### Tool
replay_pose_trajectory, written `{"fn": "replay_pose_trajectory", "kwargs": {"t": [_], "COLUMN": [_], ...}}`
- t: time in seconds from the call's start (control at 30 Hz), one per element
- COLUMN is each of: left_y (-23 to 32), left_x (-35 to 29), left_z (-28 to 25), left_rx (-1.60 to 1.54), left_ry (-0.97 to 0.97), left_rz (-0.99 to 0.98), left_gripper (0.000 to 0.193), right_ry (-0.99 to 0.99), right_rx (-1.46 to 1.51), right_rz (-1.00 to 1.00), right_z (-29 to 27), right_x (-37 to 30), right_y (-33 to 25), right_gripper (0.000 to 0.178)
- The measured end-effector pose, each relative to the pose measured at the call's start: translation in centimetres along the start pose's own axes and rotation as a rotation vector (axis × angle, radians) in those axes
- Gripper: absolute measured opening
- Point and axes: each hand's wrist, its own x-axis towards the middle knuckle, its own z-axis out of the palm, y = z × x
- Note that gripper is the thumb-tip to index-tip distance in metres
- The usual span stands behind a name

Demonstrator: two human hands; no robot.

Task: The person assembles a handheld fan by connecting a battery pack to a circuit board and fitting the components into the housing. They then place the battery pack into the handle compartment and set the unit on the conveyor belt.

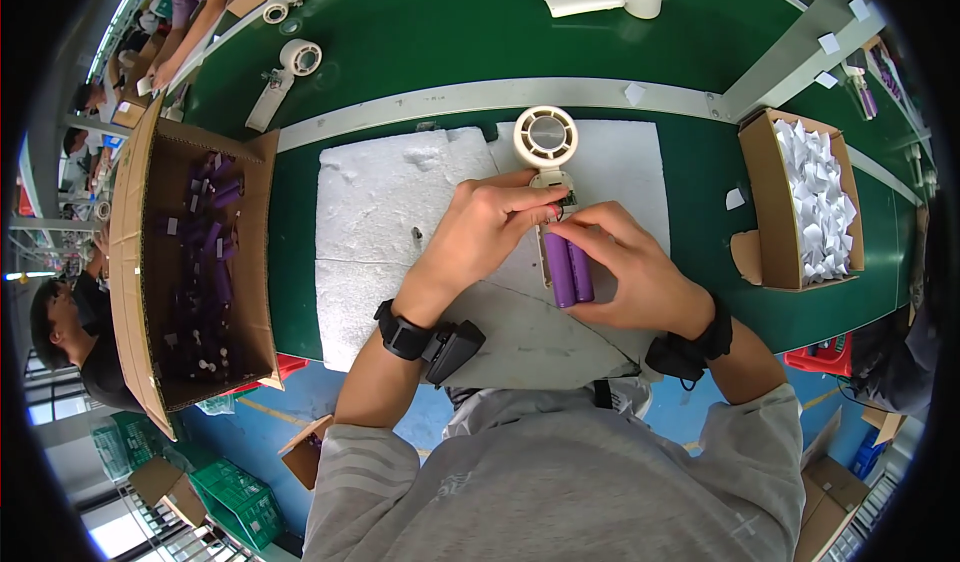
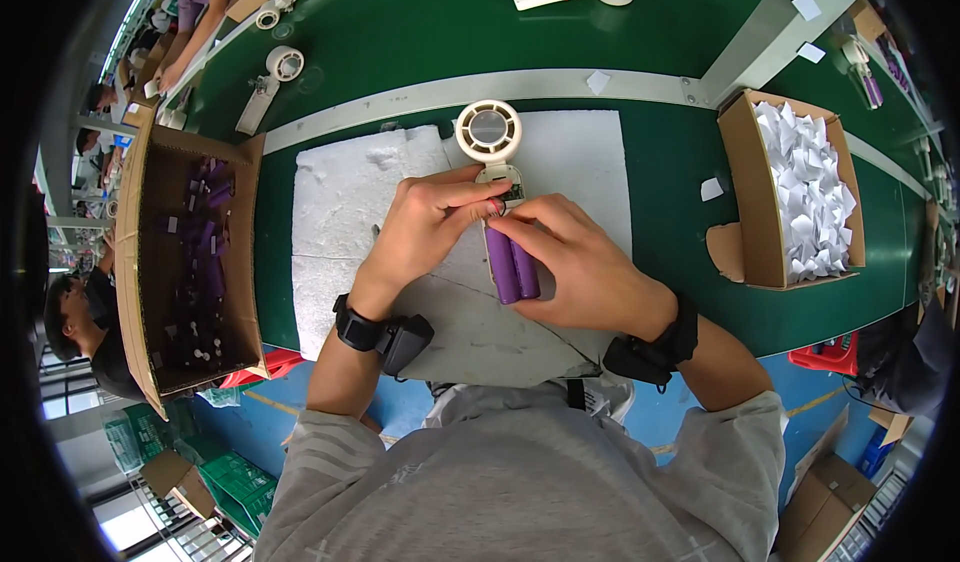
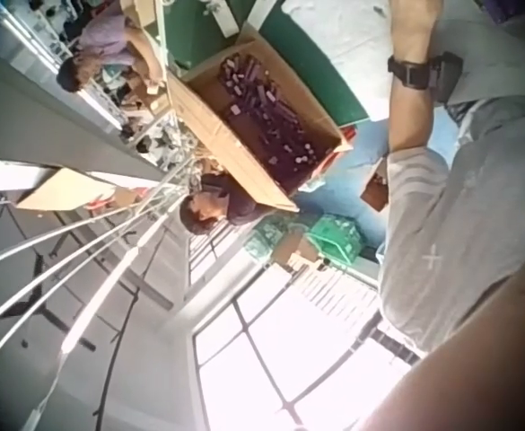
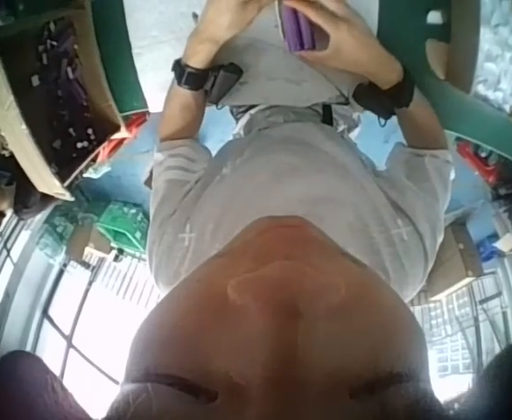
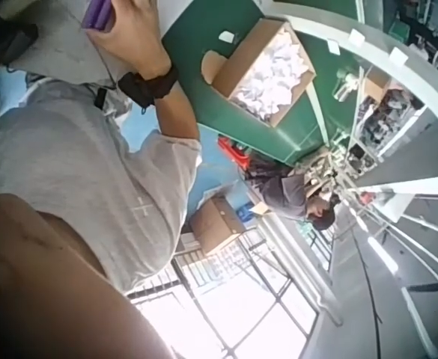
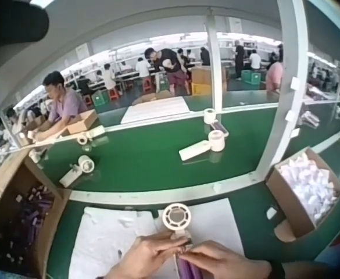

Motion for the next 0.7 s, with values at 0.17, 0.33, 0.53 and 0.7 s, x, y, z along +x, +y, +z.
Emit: {"fn": "replay_pose_trajectory", "kwargs": {"t": [0.17,0.33,0.53,0.7], "left_y": [0.2,0.1,-0.7,-0.2], "left_x": [-0.3,-0.1,0.2,0.1], "left_z": [0.0,-0.2,-0.1,-0.6], "left_rx": [-0.03,-0.025,-0.005,-0.024], "left_ry": [-0.007,-0.032,-0.008,0.039], "left_rz": [-0.003,-0.014,0.037,0.094], "left_gripper": [0.027,0.028,0.029,0.029], "right_ry": [0.048,0.037,0.059,0.104], "right_rx": [-0.073,-0.096,0.005,-0.089], "right_rz": [0.009,-0.003,0.087,0.031], "right_z": [0.5,0.4,0.6,0.4], "right_x": [-0.1,-0.3,-0.3,0.0], "right_y": [-0.3,0.3,0.3,-0.4], "right_gripper": [0.069,0.066,0.063,0.061]}}
